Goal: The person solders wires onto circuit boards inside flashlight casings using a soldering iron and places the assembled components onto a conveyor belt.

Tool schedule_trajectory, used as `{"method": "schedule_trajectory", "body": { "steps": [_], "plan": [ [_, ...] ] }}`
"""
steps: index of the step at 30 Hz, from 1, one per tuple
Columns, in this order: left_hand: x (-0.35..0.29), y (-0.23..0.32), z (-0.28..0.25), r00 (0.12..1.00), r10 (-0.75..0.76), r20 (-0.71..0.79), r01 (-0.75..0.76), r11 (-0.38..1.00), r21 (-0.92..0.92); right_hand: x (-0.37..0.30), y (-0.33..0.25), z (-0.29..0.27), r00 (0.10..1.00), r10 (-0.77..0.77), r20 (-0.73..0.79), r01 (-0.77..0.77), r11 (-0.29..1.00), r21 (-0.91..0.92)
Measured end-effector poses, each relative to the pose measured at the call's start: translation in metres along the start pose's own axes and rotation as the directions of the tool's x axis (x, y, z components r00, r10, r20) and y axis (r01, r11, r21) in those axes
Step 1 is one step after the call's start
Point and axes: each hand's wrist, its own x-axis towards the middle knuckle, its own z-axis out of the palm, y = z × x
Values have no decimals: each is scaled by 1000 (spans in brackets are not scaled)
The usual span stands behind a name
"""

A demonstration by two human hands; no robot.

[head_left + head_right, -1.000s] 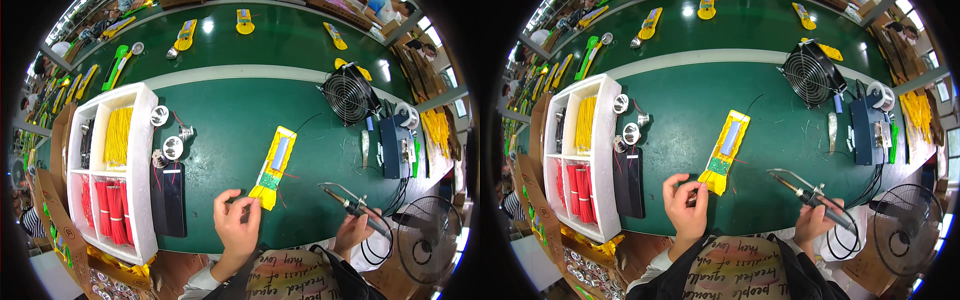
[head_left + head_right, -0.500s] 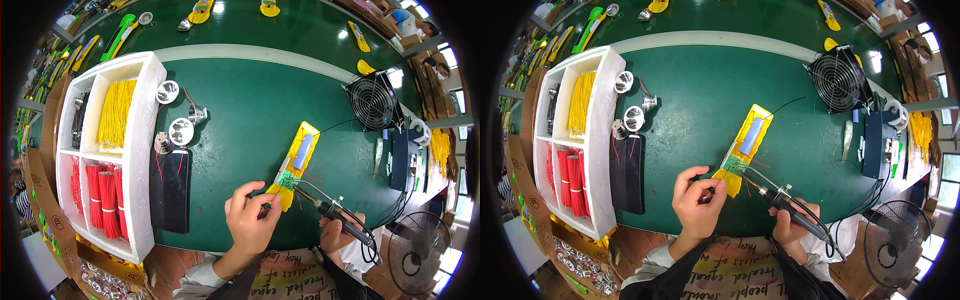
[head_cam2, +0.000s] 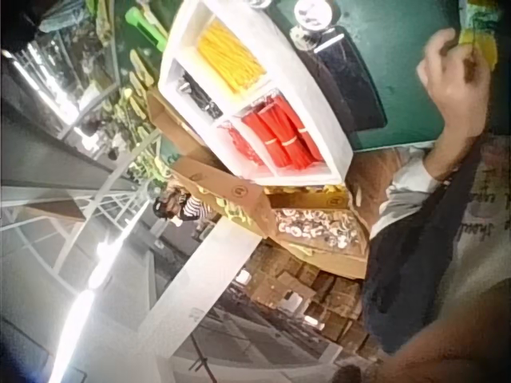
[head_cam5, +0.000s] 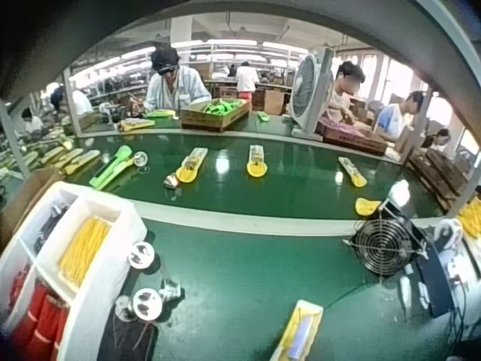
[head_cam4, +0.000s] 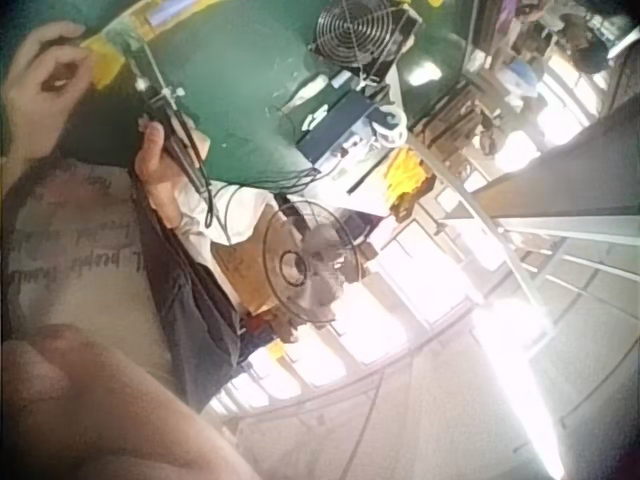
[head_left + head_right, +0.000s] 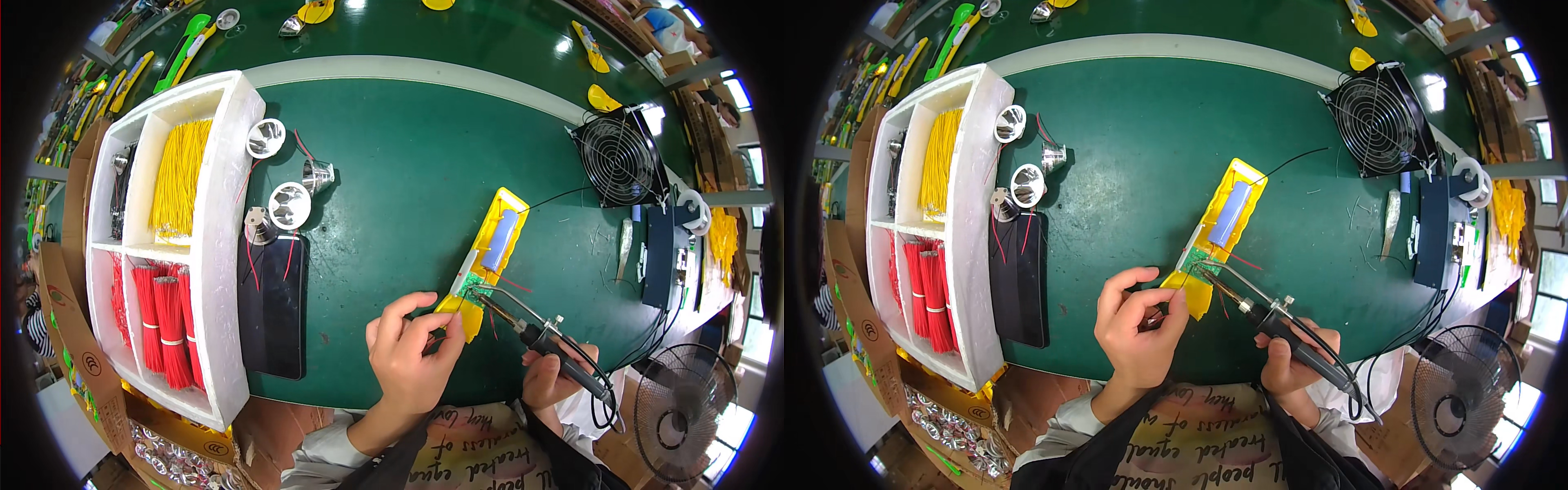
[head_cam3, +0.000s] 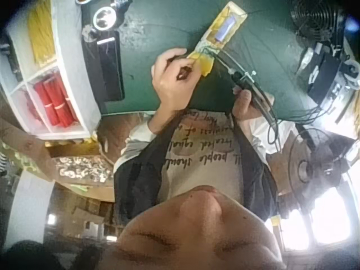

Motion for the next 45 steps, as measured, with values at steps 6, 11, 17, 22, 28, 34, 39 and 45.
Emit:
{"method": "schedule_trajectory", "body": {
  "steps": [6, 11, 17, 22, 28, 34, 39, 45],
  "plan": [
    [-1, -1, 0, 1000, -9, -4, 9, 1000, -10, 0, 1, 0, 999, -37, 26, 37, 999, -3],
    [0, -1, 1, 1000, -1, -2, 1, 1000, -7, 0, -1, 0, 1000, 10, -2, -10, 1000, 21],
    [-1, 0, 1, 1000, -16, 5, 16, 1000, -4, 1, 0, -2, 1000, -24, 9, 24, 1000, 14],
    [-1, -1, 1, 1000, -24, 10, 24, 1000, 0, 1, -1, -8, 998, -58, -4, 57, 998, -24],
    [-4, -3, 4, 1000, 2, -7, -1, 1000, 7, 4, -5, -23, 989, -90, -117, 79, 992, -99],
    [-1, 2, 6, 999, 50, -11, -48, 988, 144, 7, -3, -48, 957, -73, -282, 55, 996, -72],
    [-5, -2, 5, 998, 61, -9, -59, 984, 168, 5, 10, -59, 941, -76, -330, 61, 997, -55],
    [-15, -1, -5, 1000, -10, -10, 11, 987, 160, 2, 12, -67, 941, -108, -320, 93, 994, -63]
  ]
}}
